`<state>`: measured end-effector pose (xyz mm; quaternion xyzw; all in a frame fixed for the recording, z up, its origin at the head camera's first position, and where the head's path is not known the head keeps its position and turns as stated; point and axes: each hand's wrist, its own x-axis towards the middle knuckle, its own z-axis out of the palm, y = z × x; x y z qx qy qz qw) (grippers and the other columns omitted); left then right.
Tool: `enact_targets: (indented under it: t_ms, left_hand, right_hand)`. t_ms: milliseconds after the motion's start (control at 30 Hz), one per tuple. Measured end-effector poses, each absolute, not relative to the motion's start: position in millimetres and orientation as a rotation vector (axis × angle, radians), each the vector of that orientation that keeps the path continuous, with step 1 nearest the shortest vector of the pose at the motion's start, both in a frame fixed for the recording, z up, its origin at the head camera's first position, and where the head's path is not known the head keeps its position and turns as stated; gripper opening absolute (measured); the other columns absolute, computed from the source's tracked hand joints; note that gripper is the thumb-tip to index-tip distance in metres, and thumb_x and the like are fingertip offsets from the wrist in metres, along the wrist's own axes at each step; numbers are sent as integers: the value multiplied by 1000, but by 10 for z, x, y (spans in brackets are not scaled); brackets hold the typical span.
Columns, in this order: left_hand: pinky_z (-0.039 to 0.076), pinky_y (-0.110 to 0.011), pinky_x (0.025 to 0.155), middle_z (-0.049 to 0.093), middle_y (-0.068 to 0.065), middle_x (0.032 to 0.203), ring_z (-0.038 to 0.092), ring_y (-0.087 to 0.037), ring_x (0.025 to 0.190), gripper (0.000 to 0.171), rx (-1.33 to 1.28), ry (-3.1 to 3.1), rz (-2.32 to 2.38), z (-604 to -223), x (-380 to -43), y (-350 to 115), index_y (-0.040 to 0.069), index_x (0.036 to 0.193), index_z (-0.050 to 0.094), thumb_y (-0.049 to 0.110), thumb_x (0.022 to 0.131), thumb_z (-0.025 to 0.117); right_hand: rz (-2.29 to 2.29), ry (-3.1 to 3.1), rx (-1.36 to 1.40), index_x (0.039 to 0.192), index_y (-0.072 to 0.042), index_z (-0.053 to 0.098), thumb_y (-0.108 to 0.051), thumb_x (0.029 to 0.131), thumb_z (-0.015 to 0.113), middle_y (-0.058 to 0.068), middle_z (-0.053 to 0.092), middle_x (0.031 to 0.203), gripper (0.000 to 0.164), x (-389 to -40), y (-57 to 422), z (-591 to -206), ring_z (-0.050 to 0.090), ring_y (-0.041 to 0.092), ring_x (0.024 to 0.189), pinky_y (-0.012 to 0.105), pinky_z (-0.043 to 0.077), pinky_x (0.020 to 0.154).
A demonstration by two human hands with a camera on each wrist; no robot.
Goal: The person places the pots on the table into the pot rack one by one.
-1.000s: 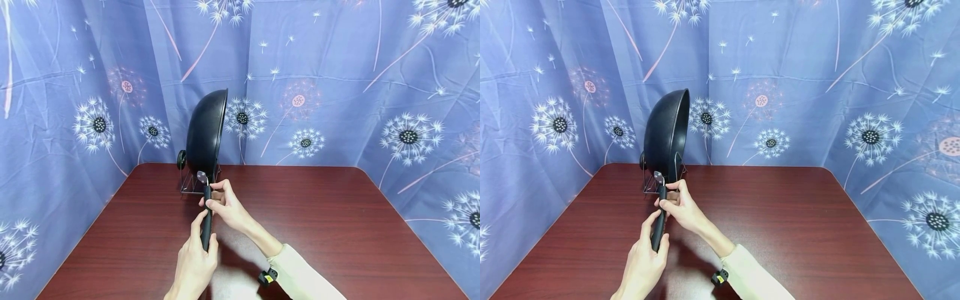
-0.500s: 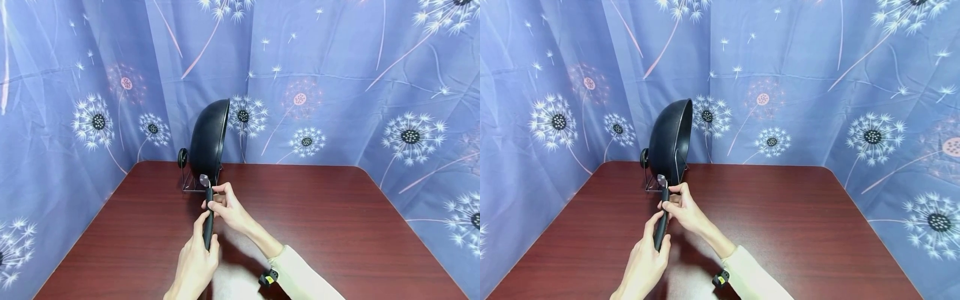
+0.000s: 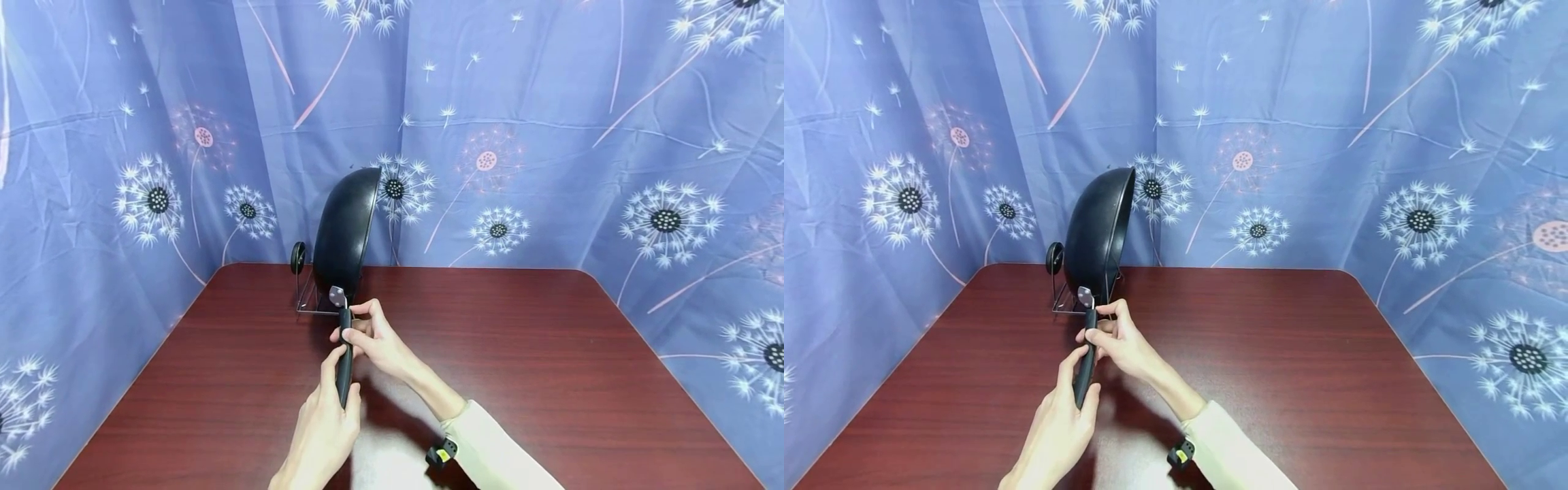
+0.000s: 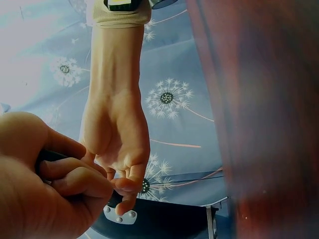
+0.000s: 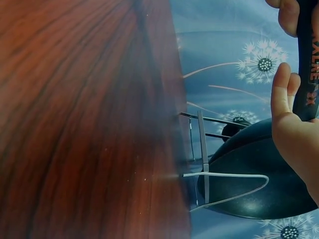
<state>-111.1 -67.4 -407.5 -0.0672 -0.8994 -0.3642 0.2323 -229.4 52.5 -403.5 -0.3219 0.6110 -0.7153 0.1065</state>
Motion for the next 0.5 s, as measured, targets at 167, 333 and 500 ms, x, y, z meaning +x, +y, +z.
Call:
enact_targets:
  t_ms: [167,333,500]
  left_hand:
    - [47,-37,58,71,-13,104,66,-24,70,54,-185,-2510,-1046,-4073,-1118,-689,18,143,38,13,95,62]
    - [48,-36,62,72,-7,102,65,-19,72,53,-162,-2549,-1109,-4062,-1130,-711,19,144,36,16,97,60]
    - [48,-35,66,72,-2,102,65,-15,77,53,-143,-2574,-1167,-4052,-1136,-732,19,145,35,17,97,59]
  right_hand:
    - [-2120,1780,-983,127,10,20,-1,100,47,49,55,114,39,-2302,547,-4052,70,8,70,27,59,68]
    - [-2139,1783,-964,128,10,21,-1,100,48,48,55,117,41,-2305,556,-4078,71,9,70,27,59,68]
    - [-2147,1785,-948,129,11,20,-1,100,49,48,55,118,43,-2302,559,-4083,71,10,71,28,59,68]
